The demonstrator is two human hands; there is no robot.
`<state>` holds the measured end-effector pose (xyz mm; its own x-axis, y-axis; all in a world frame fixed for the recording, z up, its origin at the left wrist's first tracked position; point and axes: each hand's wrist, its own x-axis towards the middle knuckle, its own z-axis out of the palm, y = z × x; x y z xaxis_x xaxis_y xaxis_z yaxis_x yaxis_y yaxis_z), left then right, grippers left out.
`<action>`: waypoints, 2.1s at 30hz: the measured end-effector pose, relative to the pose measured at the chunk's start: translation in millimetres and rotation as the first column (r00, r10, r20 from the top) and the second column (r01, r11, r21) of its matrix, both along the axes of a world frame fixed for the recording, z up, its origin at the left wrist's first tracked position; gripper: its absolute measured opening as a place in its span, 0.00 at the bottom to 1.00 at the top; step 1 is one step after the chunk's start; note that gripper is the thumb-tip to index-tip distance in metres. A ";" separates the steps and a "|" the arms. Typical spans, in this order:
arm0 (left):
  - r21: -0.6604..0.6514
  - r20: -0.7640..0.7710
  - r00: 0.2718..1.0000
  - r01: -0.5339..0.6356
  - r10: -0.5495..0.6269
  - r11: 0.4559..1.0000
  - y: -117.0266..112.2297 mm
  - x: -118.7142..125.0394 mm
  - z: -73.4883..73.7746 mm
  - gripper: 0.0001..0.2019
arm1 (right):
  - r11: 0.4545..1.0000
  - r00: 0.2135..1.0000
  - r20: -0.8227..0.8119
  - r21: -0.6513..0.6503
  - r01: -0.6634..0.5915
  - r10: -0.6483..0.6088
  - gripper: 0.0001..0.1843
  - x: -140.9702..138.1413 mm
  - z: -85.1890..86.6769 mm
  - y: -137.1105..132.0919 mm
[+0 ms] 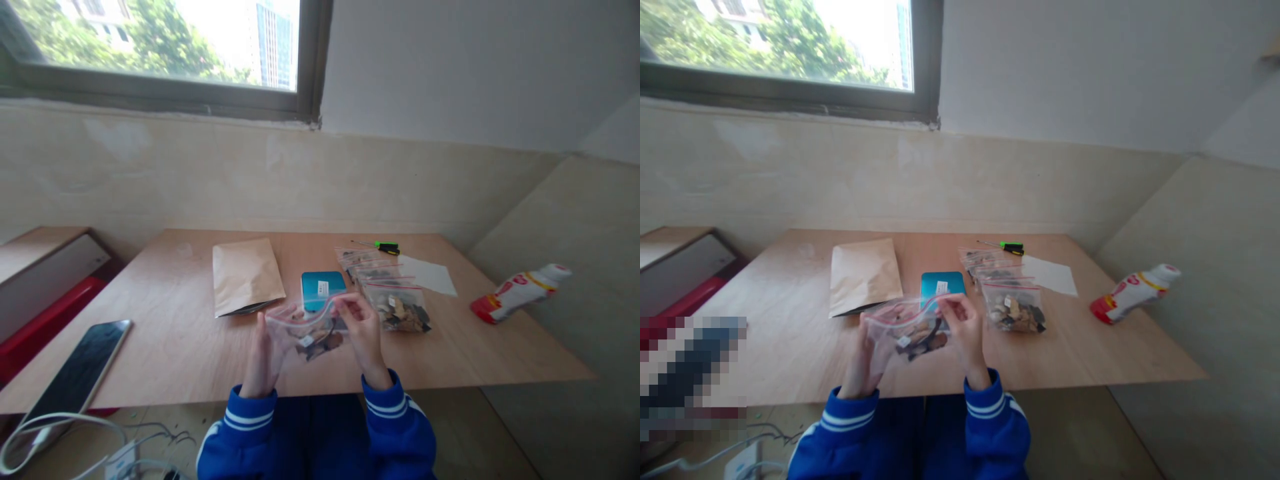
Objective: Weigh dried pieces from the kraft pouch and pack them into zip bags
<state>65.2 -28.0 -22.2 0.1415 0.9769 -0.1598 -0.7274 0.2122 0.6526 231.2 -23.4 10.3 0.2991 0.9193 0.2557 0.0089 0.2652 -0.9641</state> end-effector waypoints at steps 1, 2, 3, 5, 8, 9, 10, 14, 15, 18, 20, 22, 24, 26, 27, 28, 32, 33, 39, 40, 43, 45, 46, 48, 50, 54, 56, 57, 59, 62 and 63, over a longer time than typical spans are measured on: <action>0.048 -0.042 0.999 0.009 -0.007 0.999 -1.6 -1.6 2.3 0.24 | 0.993 0.992 -0.022 0.007 0.121 -0.121 0.14 -1.3 -0.3 -3.0; 0.095 -0.102 0.995 0.004 0.006 0.995 -2.9 -2.8 4.3 0.23 | 0.978 0.978 -0.030 0.012 0.208 -0.207 0.14 -2.6 -0.9 -5.9; 0.137 -0.174 0.984 -0.021 0.045 0.990 -3.9 -3.5 6.2 0.22 | 0.967 0.967 -0.026 0.021 0.253 -0.253 0.14 -3.8 -1.8 -8.8; 0.206 -0.316 0.935 -0.098 0.161 0.974 -5.2 -3.4 10.2 0.19 | 0.970 0.970 0.018 0.035 0.242 -0.242 0.13 -6.2 -3.9 -14.7; 0.258 -0.440 0.845 -0.206 0.305 0.944 -7.2 -2.9 17.3 0.17 | 0.984 0.982 0.071 0.027 0.174 -0.175 0.13 -8.1 -7.8 -23.2; 0.260 -0.460 0.828 -0.221 0.321 0.940 -8.3 -3.5 19.8 0.17 | 0.988 0.985 0.070 0.014 0.155 -0.155 0.13 -7.9 -9.1 -25.6; 0.255 -0.476 0.818 -0.222 0.322 0.941 -9.5 -4.4 22.3 0.17 | 0.990 0.988 0.063 -0.004 0.139 -0.139 0.13 -7.3 -10.5 -27.6; 0.245 -0.535 0.801 -0.155 0.267 0.957 -14.4 -10.4 29.5 0.16 | 0.991 0.993 0.027 -0.075 0.115 -0.113 0.15 -1.6 -14.3 -33.0; 0.249 -0.546 0.794 -0.152 0.268 0.956 -15.0 -11.8 30.3 0.16 | 0.989 0.992 0.024 -0.086 0.123 -0.121 0.15 0.2 -14.7 -34.2; 0.275 -0.557 0.767 -0.191 0.318 0.942 -15.6 -15.2 30.6 0.16 | 0.986 0.989 0.027 -0.079 0.149 -0.147 0.16 5.7 -14.4 -38.1; 0.301 -0.555 0.764 -0.183 0.328 0.936 -15.6 -16.8 30.3 0.15 | 0.986 0.988 0.021 -0.064 0.155 -0.154 0.15 9.0 -13.9 -40.9; 0.330 -0.550 0.772 -0.149 0.318 0.932 -16.1 -17.8 30.6 0.14 | 0.986 0.988 0.003 -0.061 0.155 -0.155 0.14 11.6 -13.3 -43.8; 0.348 -0.547 0.775 -0.131 0.315 0.928 -17.4 -18.1 31.5 0.14 | 0.985 0.987 -0.024 -0.064 0.158 -0.160 0.12 13.4 -12.9 -46.4; 0.358 -0.550 0.770 -0.134 0.324 0.924 -19.2 -17.8 31.9 0.13 | 0.986 0.986 -0.047 -0.063 0.157 -0.160 0.11 14.5 -12.9 -48.5; 0.367 -0.549 0.764 -0.143 0.338 0.919 -20.1 -17.4 31.8 0.13 | 0.986 0.986 -0.054 -0.061 0.154 -0.158 0.11 14.9 -13.1 -49.3; 0.380 -0.548 0.755 -0.158 0.359 0.912 -20.9 -17.0 31.3 0.12 | 0.987 0.987 -0.054 -0.058 0.150 -0.153 0.10 15.5 -13.3 -49.9; 0.455 -0.553 0.686 -0.226 0.472 0.862 -22.3 -15.1 26.8 0.11 | 0.991 0.992 0.063 -0.063 0.117 -0.113 0.12 18.5 -12.4 -49.9; 0.473 -0.561 0.673 -0.218 0.482 0.854 -22.2 -14.7 25.5 0.11 | 0.991 0.984 0.139 -0.052 0.121 -0.113 0.11 18.7 -11.0 -49.5; 0.516 -0.649 0.635 -0.038 0.419 0.856 -22.3 -11.8 23.2 0.08 | 0.989 0.798 0.602 0.127 -0.068 -0.022 0.18 2.2 9.0 -42.2; 0.503 -0.661 0.640 -0.009 0.392 0.864 -22.7 -11.6 24.2 0.08 | 0.983 0.766 0.642 0.116 -0.143 0.036 0.14 -2.4 12.5 -39.9; 0.450 -0.669 0.675 0.034 0.311 0.892 -23.6 -12.6 28.4 0.06 | 0.968 0.748 0.654 0.100 -0.229 0.109 0.02 -12.9 18.7 -32.4; 0.420 -0.659 0.698 0.034 0.279 0.907 -23.7 -14.6 30.4 0.06 | 0.970 0.777 0.618 0.089 -0.225 0.124 0.04 -16.0 18.5 -28.7; 0.412 -0.656 0.705 0.034 0.270 0.911 -23.6 -15.5 31.0 0.06 | 0.972 0.786 0.604 0.081 -0.222 0.129 0.05 -16.7 17.3 -27.6; 0.418 -0.664 0.697 0.044 0.272 0.907 -23.5 -16.6 31.3 0.06 | 0.977 0.798 0.593 0.081 -0.195 0.111 0.08 -17.7 13.9 -26.6; 0.449 -0.678 0.673 0.061 0.295 0.892 -23.7 -16.2 31.2 0.05 | 0.983 0.805 0.590 0.094 -0.156 0.071 0.10 -18.9 10.8 -27.1; 0.517 -0.679 0.635 0.059 0.368 0.854 -25.2 -13.2 31.8 0.04 | 0.984 0.812 0.575 0.069 -0.167 0.098 0.08 -22.3 11.5 -31.2; 0.540 -0.673 0.630 0.061 0.387 0.840 -25.2 -12.5 32.5 0.04 | 0.974 0.802 0.577 0.046 -0.220 0.154 0.02 -23.8 14.3 -33.6; 0.546 -0.670 0.632 0.063 0.390 0.835 -24.9 -12.5 32.5 0.05 | 0.969 0.795 0.580 0.041 -0.243 0.175 0.01 -24.4 15.5 -34.4; 0.548 -0.669 0.630 0.059 0.395 0.835 -23.4 -12.8 31.5 0.05 | 0.966 0.782 0.599 0.048 -0.253 0.175 0.03 -25.6 16.1 -34.9; 0.530 -0.693 0.603 0.053 0.396 0.846 -21.1 -12.1 28.0 0.06 | 0.973 0.756 0.646 0.087 -0.212 0.107 0.09 -28.2 13.5 -33.1; 0.520 -0.703 0.596 0.060 0.388 0.852 -20.8 -11.2 26.9 0.06 | 0.975 0.746 0.662 0.111 -0.192 0.072 0.11 -29.5 12.6 -32.5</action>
<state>54.0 -48.7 4.7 0.0147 0.9434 0.3313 0.1012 -0.3310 0.9382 201.7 -55.9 22.9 -0.1162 0.8643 0.4894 0.5704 0.4615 -0.6794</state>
